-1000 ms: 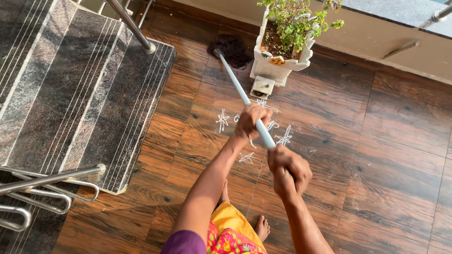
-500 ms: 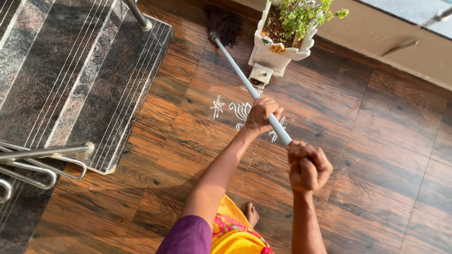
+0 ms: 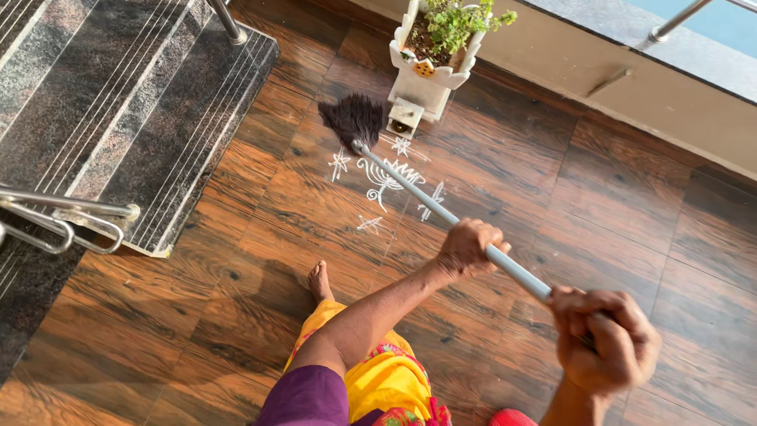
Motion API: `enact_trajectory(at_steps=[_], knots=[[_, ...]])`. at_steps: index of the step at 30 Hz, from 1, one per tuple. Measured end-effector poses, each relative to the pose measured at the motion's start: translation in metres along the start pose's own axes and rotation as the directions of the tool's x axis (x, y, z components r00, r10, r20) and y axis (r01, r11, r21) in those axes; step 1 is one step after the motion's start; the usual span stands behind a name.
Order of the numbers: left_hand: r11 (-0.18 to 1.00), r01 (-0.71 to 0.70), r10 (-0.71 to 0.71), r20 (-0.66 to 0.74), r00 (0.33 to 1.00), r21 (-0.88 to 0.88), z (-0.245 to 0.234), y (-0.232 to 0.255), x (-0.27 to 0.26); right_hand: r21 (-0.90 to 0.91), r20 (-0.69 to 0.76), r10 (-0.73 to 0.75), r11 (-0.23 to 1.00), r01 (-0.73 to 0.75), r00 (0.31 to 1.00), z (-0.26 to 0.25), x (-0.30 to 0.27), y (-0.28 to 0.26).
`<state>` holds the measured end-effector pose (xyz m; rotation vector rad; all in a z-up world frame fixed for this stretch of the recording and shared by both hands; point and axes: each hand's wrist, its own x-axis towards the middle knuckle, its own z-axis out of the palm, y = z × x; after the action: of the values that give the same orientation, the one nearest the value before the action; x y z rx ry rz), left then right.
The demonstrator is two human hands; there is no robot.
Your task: The person dips a mop into a bucket of water, wrings it out by hand, and mops the wood-patterned floor of a balcony, moving around a potted plant and a floor design.
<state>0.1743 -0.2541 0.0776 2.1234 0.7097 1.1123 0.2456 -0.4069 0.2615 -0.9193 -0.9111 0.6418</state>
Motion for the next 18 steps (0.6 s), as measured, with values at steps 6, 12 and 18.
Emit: enact_trajectory(at_steps=[6, 12, 18], knots=[[0.995, 0.033, -0.015, 0.186, 0.982, -0.093, 0.022, 0.061, -0.029, -0.105, 0.051, -0.057, 0.993, 0.062, 0.997, -0.052, -0.037, -0.054], [0.999, 0.039, -0.046, 0.238, 0.97, 0.032, 0.058, 0.02, -0.031, 0.118, -0.027, -0.215, 0.969, 0.216, 0.976, -0.088, -0.039, 0.015], [0.972, 0.028, -0.067, 0.16, 0.985, 0.235, 0.063, -0.067, -0.043, 0.091, -0.037, -0.14, 0.986, 0.142, 0.99, -0.076, -0.046, 0.095]])
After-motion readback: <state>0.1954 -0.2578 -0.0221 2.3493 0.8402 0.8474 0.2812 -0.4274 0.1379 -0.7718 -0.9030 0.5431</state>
